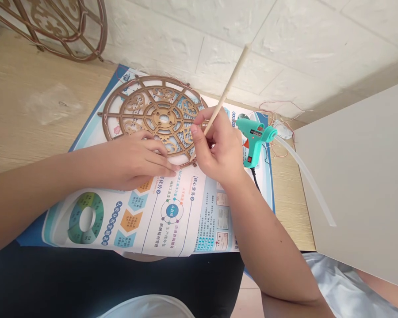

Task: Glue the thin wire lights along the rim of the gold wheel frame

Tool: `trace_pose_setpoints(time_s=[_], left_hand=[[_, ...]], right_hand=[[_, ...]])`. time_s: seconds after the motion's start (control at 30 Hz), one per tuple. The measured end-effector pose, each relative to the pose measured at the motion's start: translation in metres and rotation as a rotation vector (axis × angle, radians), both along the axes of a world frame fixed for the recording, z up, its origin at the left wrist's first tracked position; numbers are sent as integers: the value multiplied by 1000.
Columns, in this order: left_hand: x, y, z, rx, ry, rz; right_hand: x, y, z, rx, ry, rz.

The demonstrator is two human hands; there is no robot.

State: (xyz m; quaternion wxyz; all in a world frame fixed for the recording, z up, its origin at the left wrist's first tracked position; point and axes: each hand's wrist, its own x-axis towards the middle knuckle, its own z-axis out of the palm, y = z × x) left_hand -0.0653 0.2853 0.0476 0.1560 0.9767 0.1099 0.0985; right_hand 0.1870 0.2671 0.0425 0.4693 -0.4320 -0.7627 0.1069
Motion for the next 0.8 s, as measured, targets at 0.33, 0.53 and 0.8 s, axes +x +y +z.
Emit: trace_pose_setpoints(time_s=[0.33,0.53,0.8], left_hand=[[0,0,-1,13,-1,-3],[0,1,-3,51,16,0],[1,0,-1,36,-1,-1]], right_hand=[[-3,-3,6,-14,-46,4],[-2,-4,12,-55,-102,34],[-4,-8,16,20,-110,64]])
